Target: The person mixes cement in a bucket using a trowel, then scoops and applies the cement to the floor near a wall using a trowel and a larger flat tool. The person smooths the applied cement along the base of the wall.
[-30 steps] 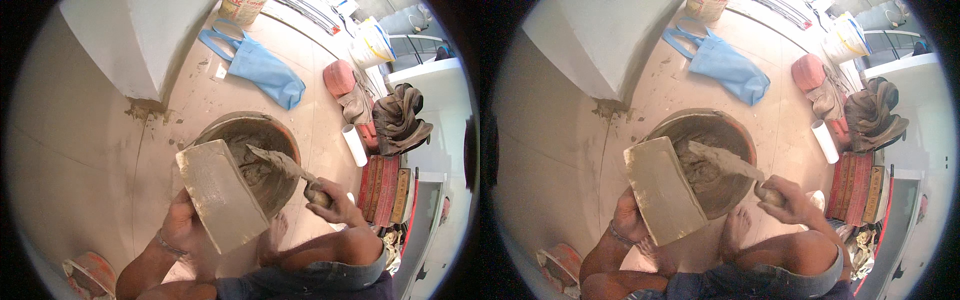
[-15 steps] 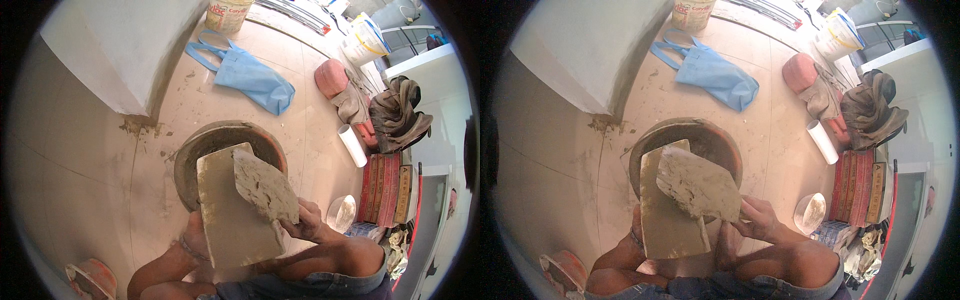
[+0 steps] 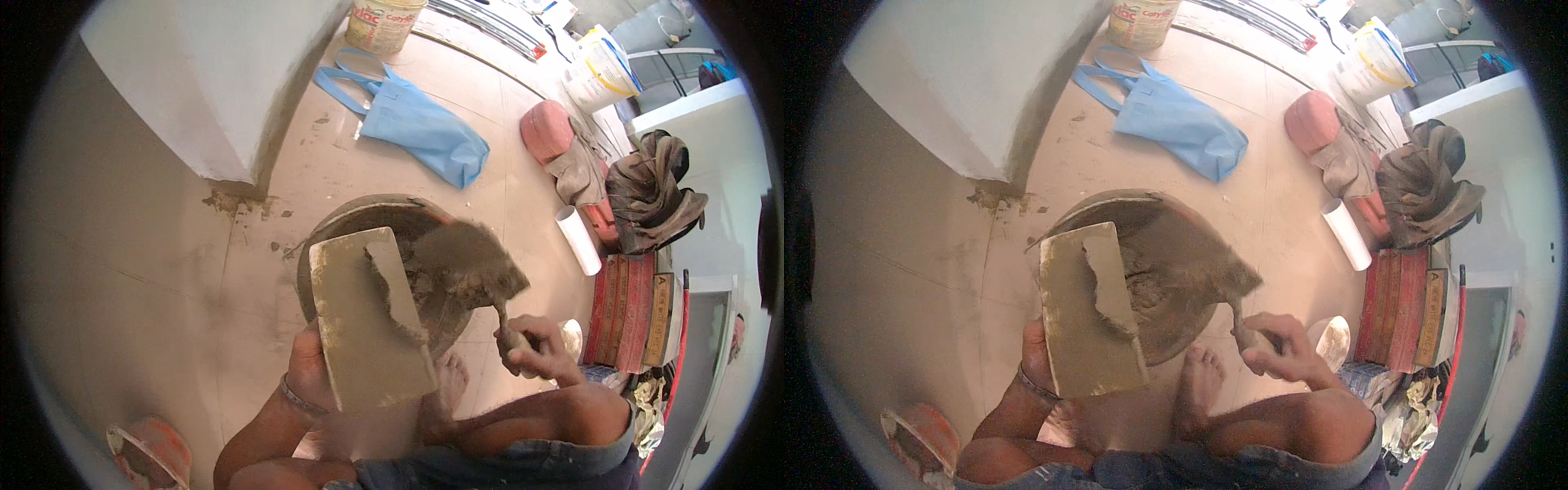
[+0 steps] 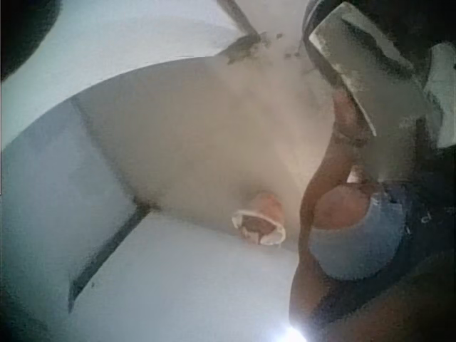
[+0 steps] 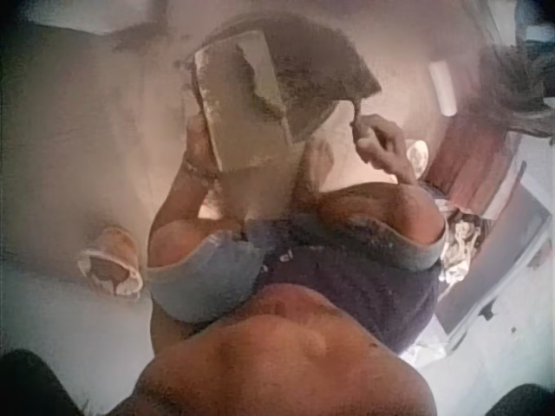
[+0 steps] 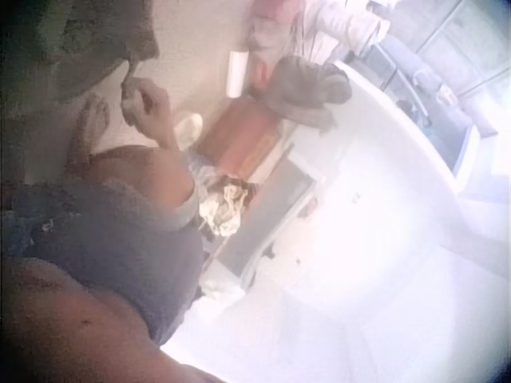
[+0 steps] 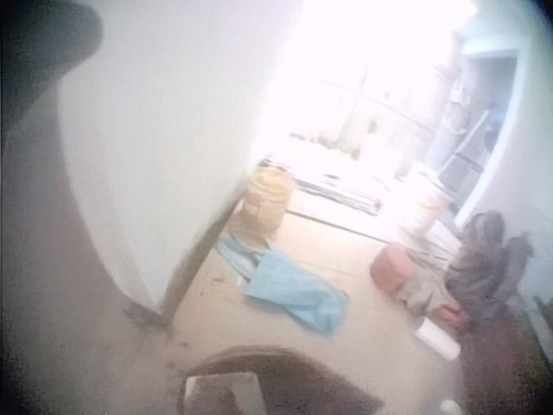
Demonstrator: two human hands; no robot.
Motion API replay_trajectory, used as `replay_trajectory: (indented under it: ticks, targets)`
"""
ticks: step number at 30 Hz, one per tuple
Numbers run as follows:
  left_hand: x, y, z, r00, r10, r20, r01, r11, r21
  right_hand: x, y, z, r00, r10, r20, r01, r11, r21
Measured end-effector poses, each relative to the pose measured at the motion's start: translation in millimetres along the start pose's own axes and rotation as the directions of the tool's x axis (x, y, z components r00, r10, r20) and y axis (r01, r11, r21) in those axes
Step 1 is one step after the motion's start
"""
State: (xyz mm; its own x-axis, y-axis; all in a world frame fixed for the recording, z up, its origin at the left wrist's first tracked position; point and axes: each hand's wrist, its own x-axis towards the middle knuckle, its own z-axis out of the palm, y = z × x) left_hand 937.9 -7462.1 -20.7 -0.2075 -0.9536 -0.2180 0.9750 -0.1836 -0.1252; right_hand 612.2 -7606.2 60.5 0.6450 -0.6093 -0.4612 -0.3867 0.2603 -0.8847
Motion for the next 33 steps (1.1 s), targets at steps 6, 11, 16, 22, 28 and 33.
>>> replay_trajectory:
  ticks: [6, 11, 16, 22, 28, 33]
  targets:
    - [6.2, -9.7, 0.2, 0.992, -0.036, -0.122, 0.039, 0.999, 0.027, 38.0, -17.9, -10.8, 0.889, -0.070, 0.453, -0.297, 0.664, 0.686]
    - [5.8, -19.7, -17.9, 0.985, -0.175, -0.008, 0.174, 0.983, -0.065, 61.4, 8.1, 8.3, 0.737, -0.314, 0.599, -0.509, 0.325, 0.797]
    - [5.9, -32.7, -25.0, 0.973, -0.202, 0.110, 0.220, 0.959, -0.179, 59.0, 23.8, 13.6, 0.697, -0.246, 0.674, -0.612, 0.286, 0.737]
    - [2.8, -31.5, -25.7, 0.971, -0.174, 0.164, 0.197, 0.970, -0.141, 38.7, 50.8, -12.2, 0.695, -0.146, 0.704, -0.661, 0.255, 0.706]
    - [2.2, -16.5, -12.7, 0.973, -0.067, 0.219, 0.091, 0.991, -0.101, -23.8, 56.5, -44.6, 0.879, 0.227, 0.420, -0.470, 0.558, 0.683]
    - [11.3, -15.4, 5.7, 0.997, -0.011, 0.072, 0.016, 0.998, -0.064, -50.6, 7.7, -33.6, 0.984, 0.123, -0.131, -0.086, 0.962, 0.258]
